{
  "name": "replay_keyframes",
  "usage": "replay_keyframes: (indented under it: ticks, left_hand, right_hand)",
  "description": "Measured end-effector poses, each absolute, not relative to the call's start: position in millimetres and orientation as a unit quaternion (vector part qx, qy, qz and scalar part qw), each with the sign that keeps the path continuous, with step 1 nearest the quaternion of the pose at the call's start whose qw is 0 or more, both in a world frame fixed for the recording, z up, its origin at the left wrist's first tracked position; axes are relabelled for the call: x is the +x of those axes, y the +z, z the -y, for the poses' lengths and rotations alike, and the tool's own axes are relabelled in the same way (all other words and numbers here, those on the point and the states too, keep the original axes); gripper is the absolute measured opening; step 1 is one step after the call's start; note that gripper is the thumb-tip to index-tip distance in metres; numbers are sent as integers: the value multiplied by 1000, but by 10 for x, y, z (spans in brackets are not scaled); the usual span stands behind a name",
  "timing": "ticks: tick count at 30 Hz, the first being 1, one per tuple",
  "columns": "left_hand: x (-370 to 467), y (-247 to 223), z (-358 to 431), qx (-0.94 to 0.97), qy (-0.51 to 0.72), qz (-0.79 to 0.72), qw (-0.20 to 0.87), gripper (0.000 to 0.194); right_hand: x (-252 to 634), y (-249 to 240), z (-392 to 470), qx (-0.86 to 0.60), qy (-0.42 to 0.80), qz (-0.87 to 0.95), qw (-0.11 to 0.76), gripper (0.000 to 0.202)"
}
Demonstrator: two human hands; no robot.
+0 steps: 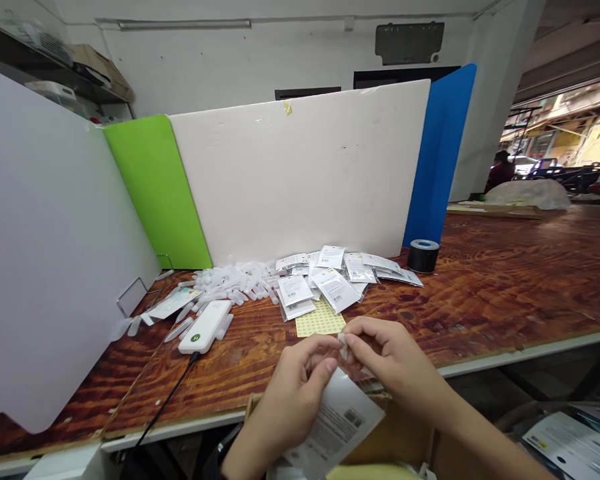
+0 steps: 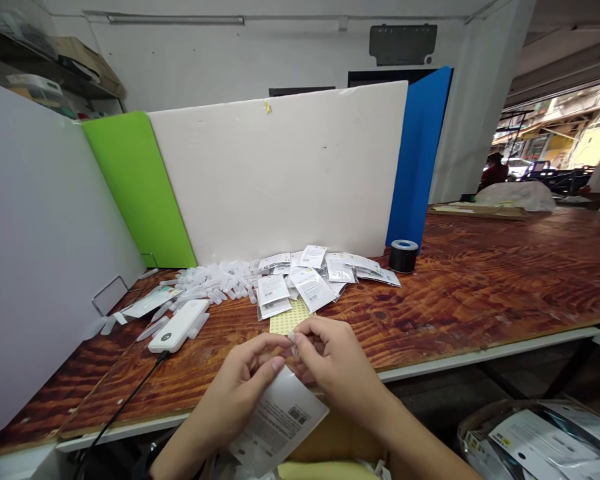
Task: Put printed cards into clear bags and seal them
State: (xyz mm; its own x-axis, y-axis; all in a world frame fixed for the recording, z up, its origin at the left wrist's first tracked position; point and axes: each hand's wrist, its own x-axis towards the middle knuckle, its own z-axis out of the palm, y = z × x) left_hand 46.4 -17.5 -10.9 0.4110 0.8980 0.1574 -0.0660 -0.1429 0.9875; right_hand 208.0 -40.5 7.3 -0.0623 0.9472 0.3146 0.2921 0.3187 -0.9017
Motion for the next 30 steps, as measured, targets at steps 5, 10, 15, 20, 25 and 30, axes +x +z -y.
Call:
replay_keyframes:
  ticks: [5,10,15,20,25,30]
  left_hand:
    - [455,-100,184,630,420,-336,561,23]
    - [444,-127,166,640,410,-344,552,21]
    - [460,-142,158,649,396,-356,543,23]
    - [489,-99,141,661,381,-340,549,20]
    - [481,-126,29,552,443,-376,598,29]
    - [468,-232,-138,435,553,-415,578,33]
  right_hand:
    - [2120,95,402,-446,394,646,478,26]
    - [2136,112,386,-441,383,660,473,25]
    - [2107,89,374,-458,399,625,491,21]
    - [2143,51,327,-480,406,581,517,20]
    - [2320,21,228,-440,301,442,721,17]
    - [2283,113,431,-318,85,426,842,14]
